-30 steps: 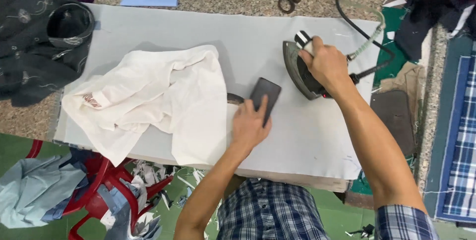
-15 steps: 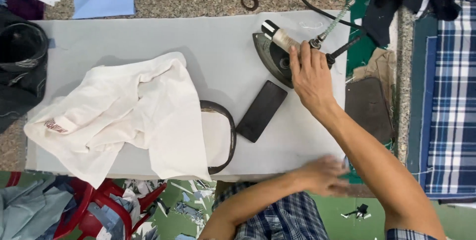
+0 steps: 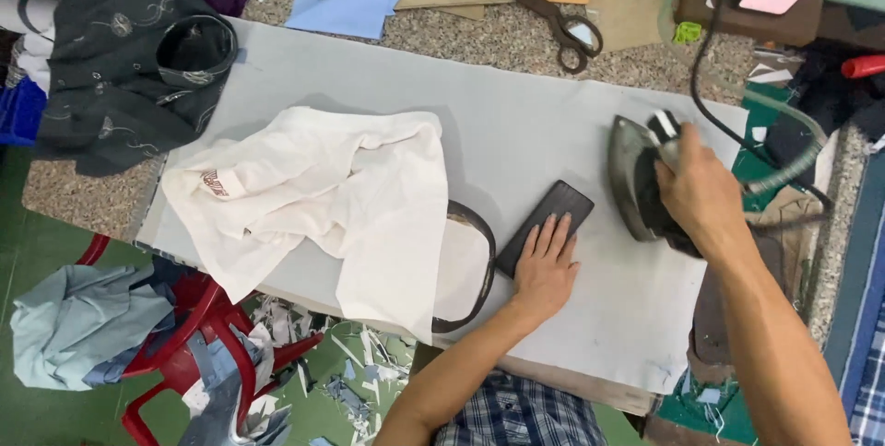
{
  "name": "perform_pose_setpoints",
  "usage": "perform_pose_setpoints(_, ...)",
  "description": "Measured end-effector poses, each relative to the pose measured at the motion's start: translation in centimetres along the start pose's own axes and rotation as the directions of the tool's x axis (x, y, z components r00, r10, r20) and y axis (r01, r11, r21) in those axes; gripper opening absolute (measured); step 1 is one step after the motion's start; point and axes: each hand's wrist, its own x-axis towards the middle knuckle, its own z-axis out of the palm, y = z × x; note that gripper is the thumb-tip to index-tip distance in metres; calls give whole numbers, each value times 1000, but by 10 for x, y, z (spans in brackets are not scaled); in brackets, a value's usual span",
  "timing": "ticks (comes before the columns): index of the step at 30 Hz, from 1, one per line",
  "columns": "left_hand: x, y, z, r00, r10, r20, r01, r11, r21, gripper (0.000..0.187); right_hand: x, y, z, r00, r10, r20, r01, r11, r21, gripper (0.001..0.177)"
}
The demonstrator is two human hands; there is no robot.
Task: The person irons a white shirt on a flat ironing board using a steam iron and a small pressing pad. They repeatedly reposition the shirt, use the pad to press specific areas like the collar and embroidered sections, and smooth the fabric with their hands.
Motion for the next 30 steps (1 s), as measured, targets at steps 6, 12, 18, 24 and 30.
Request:
perform_pose_setpoints(6, 88, -14, -30, 998, -57, -2, 53, 936, -348, 80, -99, 32, 1, 976, 216, 13, -216, 963, 160, 53)
perform_pose_setpoints(12, 142, -135, -53, 941, 180, -287, -316, 768, -557, 40, -125, 39, 75, 963, 260, 74, -261, 965, 3, 64)
perform_pose_setpoints(18, 130, -404, -54, 997, -57, -47, 59, 997, 50, 44, -95, 29, 99, 963, 249, -101, -259, 960, -108, 61)
perform_pose_setpoints(24, 64, -471, -137, 809, -318, 494, 338, 940, 52, 48, -110, -39, 148, 628, -70, -775, -285, 906, -312, 41)
perform_pose_setpoints(30, 11, -494, -223, 803, -80, 590, 203, 968, -145, 56, -165, -169, 219, 853, 498, 156, -496, 683, 536, 66)
